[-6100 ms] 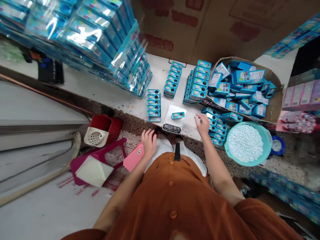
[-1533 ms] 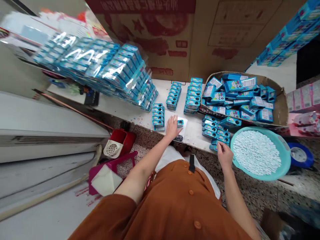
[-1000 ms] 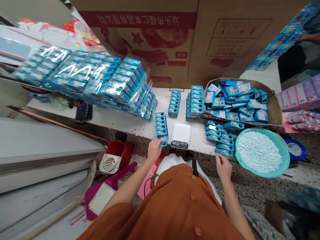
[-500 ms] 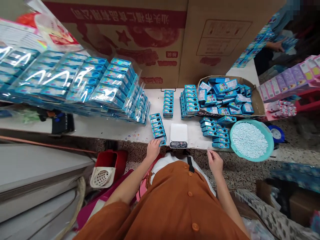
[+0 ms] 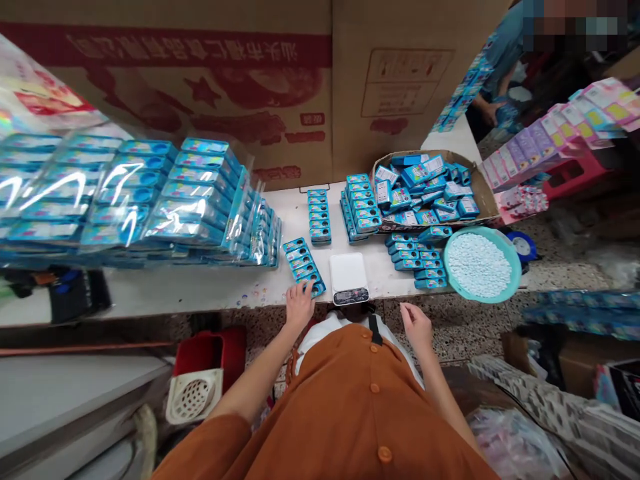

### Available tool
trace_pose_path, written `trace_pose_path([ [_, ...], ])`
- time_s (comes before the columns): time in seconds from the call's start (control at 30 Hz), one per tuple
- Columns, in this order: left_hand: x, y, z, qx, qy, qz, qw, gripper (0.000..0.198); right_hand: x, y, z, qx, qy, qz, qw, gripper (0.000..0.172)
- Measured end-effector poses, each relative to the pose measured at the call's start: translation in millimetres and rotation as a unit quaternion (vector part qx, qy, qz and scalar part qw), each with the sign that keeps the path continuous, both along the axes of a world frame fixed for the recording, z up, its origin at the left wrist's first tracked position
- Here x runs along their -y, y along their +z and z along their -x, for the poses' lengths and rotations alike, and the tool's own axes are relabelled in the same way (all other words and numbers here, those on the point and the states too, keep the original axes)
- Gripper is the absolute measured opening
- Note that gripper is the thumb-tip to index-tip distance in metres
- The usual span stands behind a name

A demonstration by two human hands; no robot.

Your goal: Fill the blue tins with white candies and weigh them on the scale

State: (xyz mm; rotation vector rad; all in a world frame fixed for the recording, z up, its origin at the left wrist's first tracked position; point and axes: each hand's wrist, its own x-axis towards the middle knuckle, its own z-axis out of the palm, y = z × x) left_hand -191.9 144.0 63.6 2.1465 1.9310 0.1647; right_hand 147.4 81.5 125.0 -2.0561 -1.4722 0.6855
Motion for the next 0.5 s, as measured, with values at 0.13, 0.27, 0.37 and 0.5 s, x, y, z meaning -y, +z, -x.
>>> trace_pose_path([
  [0.13,-16,-8.3,-7,0.043,-0.01,-0.041,0.998,0.067,1,7.6,9,-0.001,-0.002,-0.003,1.0,0.035],
  [0.27,-31,-18.4,-17,0.038,-0.013,-0.033,0.999,0.07,5,13.1,15,0.006,-0.011,0.008,1.0,0.031],
  [0.37,-34,-21.9,-20,0.039,-0.011,-0.055,0.998,0.074,12,13.1,17,0.015,-0.017,0.023,0.999,0.029],
  [0.5,-32,-21.2,-21,0.054,-0.01,-0.074,0.996,0.077,17,13.1,17,0.037,-0.018,0.042,0.998,0.027],
])
